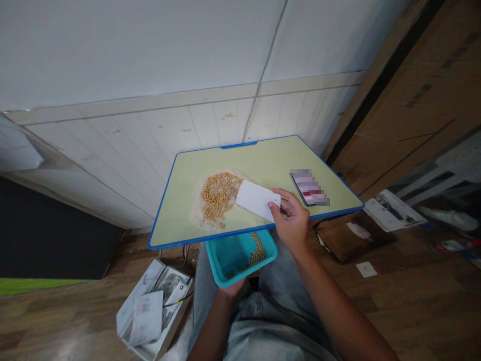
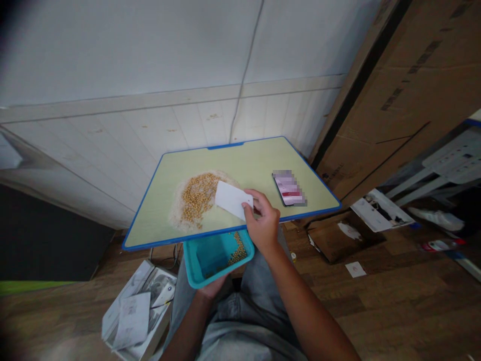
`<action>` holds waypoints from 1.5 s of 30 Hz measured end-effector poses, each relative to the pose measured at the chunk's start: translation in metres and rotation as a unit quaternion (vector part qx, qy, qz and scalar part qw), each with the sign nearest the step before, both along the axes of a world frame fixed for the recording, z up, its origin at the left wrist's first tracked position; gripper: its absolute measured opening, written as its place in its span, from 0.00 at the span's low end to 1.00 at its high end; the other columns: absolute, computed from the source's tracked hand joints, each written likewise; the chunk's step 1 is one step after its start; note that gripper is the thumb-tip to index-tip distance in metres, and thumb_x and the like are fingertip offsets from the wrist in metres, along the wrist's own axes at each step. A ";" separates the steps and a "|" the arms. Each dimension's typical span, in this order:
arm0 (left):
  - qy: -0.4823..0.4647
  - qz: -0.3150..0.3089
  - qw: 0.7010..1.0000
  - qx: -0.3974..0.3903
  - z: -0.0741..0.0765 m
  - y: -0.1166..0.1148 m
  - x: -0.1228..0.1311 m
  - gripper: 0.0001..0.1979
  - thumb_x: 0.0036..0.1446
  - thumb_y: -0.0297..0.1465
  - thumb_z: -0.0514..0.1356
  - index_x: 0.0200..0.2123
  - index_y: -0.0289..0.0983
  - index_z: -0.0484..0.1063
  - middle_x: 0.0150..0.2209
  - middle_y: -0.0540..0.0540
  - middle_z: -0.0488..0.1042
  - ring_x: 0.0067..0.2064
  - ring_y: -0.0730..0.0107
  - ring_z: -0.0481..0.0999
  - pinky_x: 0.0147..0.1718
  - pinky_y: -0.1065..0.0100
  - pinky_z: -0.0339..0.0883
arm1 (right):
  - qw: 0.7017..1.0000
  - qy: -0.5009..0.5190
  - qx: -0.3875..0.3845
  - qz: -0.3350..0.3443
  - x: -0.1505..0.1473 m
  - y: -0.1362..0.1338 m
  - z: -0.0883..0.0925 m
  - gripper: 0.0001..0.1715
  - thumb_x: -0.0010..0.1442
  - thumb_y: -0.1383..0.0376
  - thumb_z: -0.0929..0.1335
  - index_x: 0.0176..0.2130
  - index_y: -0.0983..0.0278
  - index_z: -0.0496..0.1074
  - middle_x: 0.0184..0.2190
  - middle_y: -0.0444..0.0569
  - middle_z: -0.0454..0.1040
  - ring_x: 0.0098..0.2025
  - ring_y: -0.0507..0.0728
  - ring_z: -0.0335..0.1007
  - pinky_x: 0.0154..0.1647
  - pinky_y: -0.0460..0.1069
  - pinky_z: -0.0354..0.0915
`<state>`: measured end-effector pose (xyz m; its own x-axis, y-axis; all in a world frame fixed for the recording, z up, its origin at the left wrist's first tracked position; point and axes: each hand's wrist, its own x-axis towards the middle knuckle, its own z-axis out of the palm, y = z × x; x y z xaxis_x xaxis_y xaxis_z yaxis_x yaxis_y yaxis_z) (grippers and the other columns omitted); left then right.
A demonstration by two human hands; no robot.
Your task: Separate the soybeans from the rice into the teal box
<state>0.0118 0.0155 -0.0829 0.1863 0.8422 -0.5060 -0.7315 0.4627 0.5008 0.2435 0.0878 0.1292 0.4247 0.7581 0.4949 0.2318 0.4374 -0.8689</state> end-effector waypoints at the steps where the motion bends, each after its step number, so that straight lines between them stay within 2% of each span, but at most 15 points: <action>1: -0.003 -0.007 1.000 -0.001 0.001 0.000 -0.001 0.32 0.77 0.64 0.57 0.60 0.56 0.94 0.76 0.44 0.91 0.98 0.34 0.56 0.91 0.22 0.61 | 1.000 0.004 0.006 -0.012 0.002 0.000 0.000 0.17 0.77 0.57 0.81 0.62 0.57 0.91 0.43 0.51 0.96 0.42 0.64 0.96 0.44 0.53 0.89; 4: -0.021 -0.015 1.000 0.001 0.002 0.000 -0.004 0.34 0.77 0.64 0.55 0.62 0.54 0.95 0.78 0.45 0.90 0.97 0.30 0.59 0.90 0.28 0.66 | 1.000 0.004 0.010 -0.029 0.009 -0.001 0.002 0.16 0.76 0.58 0.81 0.60 0.57 0.91 0.44 0.52 0.97 0.43 0.64 0.96 0.44 0.53 0.89; 10: -0.045 0.005 0.999 -0.009 -0.002 0.000 -0.004 0.30 0.76 0.62 0.60 0.59 0.53 0.94 0.74 0.43 0.93 0.94 0.27 0.66 0.89 0.23 0.66 | 0.999 0.004 0.019 -0.028 0.015 -0.006 0.004 0.14 0.74 0.59 0.82 0.57 0.57 0.92 0.42 0.50 0.95 0.40 0.63 0.94 0.43 0.53 0.87; 14: -0.047 0.000 0.999 -0.017 -0.001 0.000 -0.004 0.30 0.76 0.61 0.60 0.59 0.52 0.95 0.73 0.42 0.94 0.95 0.23 0.62 0.89 0.23 0.65 | 0.999 0.007 0.014 -0.029 0.016 -0.007 0.006 0.14 0.74 0.58 0.82 0.57 0.57 0.92 0.41 0.50 0.95 0.40 0.63 0.93 0.42 0.53 0.86; 16: -0.056 0.017 0.997 -0.043 0.001 0.000 -0.001 0.29 0.76 0.60 0.60 0.56 0.52 0.95 0.72 0.41 0.94 0.96 0.25 0.60 0.89 0.25 0.63 | 1.000 0.001 0.007 -0.016 0.016 -0.008 0.007 0.14 0.74 0.58 0.82 0.57 0.57 0.92 0.40 0.49 0.94 0.39 0.63 0.92 0.42 0.53 0.85; 19: -0.084 0.069 0.990 -0.088 0.007 0.001 0.005 0.25 0.78 0.58 0.60 0.54 0.54 0.94 0.70 0.43 0.95 0.96 0.29 0.61 0.92 0.25 0.58 | 1.000 -0.002 0.001 0.002 0.017 -0.009 0.006 0.14 0.74 0.58 0.82 0.57 0.57 0.92 0.40 0.49 0.94 0.37 0.62 0.90 0.41 0.53 0.84; 21: -0.103 0.082 0.987 -0.089 0.012 0.002 0.008 0.23 0.78 0.57 0.62 0.55 0.55 0.94 0.71 0.45 0.95 0.96 0.30 0.61 0.92 0.23 0.55 | 1.000 0.005 0.000 0.000 0.017 -0.009 0.005 0.14 0.75 0.57 0.82 0.58 0.57 0.91 0.40 0.49 0.94 0.38 0.62 0.91 0.41 0.53 0.84; 26: -0.101 0.078 0.988 -0.089 0.026 0.004 0.009 0.24 0.78 0.58 0.66 0.61 0.51 0.92 0.77 0.44 0.90 0.97 0.32 0.57 0.93 0.20 0.53 | 1.000 0.023 0.008 -0.016 0.014 -0.005 0.003 0.16 0.74 0.55 0.82 0.57 0.58 0.91 0.42 0.51 0.95 0.40 0.63 0.93 0.42 0.53 0.85; 29: -0.086 0.072 0.991 -0.068 0.032 0.004 0.008 0.26 0.78 0.60 0.65 0.61 0.53 0.93 0.75 0.44 0.92 0.97 0.31 0.60 0.93 0.19 0.54 | 1.000 0.018 0.007 0.002 0.012 -0.005 0.003 0.15 0.73 0.56 0.82 0.56 0.57 0.92 0.41 0.50 0.95 0.40 0.63 0.93 0.43 0.53 0.85; 35: -0.085 0.057 0.994 -0.035 0.037 0.002 0.008 0.25 0.72 0.61 0.71 0.59 0.53 0.94 0.72 0.44 0.94 0.97 0.27 0.58 0.91 0.18 0.57 | 0.999 0.011 0.000 0.049 0.011 -0.007 0.005 0.14 0.73 0.56 0.82 0.54 0.57 0.92 0.38 0.49 0.93 0.36 0.62 0.90 0.40 0.53 0.84; 39: -0.068 0.042 0.997 -0.020 0.044 0.002 0.009 0.29 0.73 0.62 0.70 0.64 0.53 0.93 0.77 0.43 0.91 0.97 0.26 0.59 0.91 0.16 0.57 | 0.999 0.017 0.005 0.050 0.009 -0.006 0.005 0.13 0.74 0.57 0.82 0.55 0.57 0.92 0.39 0.48 0.93 0.37 0.61 0.90 0.40 0.52 0.84; 42: -0.068 0.039 0.997 -0.013 0.053 0.005 0.012 0.32 0.75 0.63 0.67 0.69 0.54 0.91 0.84 0.44 0.84 0.98 0.29 0.56 0.92 0.19 0.56 | 0.996 0.015 -0.004 0.082 0.009 -0.005 0.004 0.14 0.74 0.56 0.82 0.55 0.57 0.92 0.39 0.48 0.93 0.36 0.61 0.90 0.40 0.52 0.83; 45: -0.070 0.047 0.996 -0.027 0.062 0.007 0.016 0.29 0.76 0.61 0.66 0.67 0.55 0.91 0.84 0.46 0.84 0.97 0.30 0.59 0.92 0.18 0.55 | 0.993 0.009 -0.019 0.114 0.009 -0.005 0.004 0.15 0.74 0.54 0.83 0.55 0.57 0.92 0.38 0.49 0.93 0.35 0.61 0.89 0.39 0.52 0.82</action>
<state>0.0273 0.0224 -0.0207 0.1800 0.8309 -0.5264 -0.8335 0.4131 0.3670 0.2521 0.0825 0.1332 0.2481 0.8534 0.4585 0.1145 0.4442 -0.8886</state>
